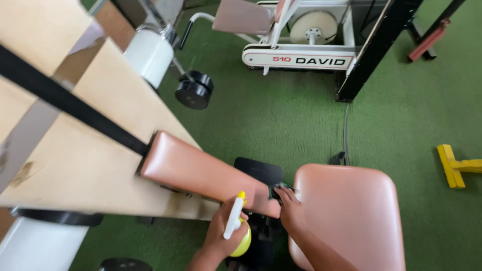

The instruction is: Cleaning and wiping down various pieces of gym equipment using a spray bottle and a cloth.

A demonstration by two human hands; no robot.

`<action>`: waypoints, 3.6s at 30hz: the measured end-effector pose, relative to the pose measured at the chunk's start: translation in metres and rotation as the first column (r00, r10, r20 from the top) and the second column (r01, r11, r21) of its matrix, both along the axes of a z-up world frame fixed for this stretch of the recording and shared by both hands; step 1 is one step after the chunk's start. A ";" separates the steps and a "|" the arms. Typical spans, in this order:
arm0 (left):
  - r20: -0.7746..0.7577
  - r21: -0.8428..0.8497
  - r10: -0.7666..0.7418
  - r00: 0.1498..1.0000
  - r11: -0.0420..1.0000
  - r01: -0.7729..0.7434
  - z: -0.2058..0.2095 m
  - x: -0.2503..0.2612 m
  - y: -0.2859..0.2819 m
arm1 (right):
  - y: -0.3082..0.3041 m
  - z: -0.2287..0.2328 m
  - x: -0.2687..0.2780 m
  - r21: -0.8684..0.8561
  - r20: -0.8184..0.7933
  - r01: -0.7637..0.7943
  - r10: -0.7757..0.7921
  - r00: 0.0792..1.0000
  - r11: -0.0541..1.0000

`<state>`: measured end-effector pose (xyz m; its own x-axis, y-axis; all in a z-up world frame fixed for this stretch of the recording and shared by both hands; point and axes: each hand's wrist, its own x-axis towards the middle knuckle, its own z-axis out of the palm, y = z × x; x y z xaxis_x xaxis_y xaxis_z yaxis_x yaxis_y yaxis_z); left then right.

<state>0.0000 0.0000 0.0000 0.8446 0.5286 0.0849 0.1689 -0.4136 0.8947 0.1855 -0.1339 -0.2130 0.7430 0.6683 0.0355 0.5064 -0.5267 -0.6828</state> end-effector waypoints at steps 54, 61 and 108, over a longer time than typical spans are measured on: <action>-0.221 0.072 -0.416 0.882 0.895 0.440 -0.022 0.082 -0.164 | -0.317 -0.065 0.104 -0.179 -0.484 0.689 -0.673 0.560 0.702; -0.265 0.058 -0.458 0.849 0.871 0.488 -0.017 0.067 -0.166 | -0.332 -0.018 0.072 0.100 -0.917 0.816 -0.266 0.297 0.569; -0.199 0.099 -0.923 0.330 0.317 0.943 0.009 0.037 -0.441 | -0.556 0.147 -0.171 0.127 -0.991 0.991 0.037 0.129 -0.034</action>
<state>0.0371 -0.4413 0.0094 0.7754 -0.6306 -0.0328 -0.3598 -0.4839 0.7977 0.0145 -0.6901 -0.0661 0.7571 -0.0305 -0.6526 -0.4374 0.7183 -0.5411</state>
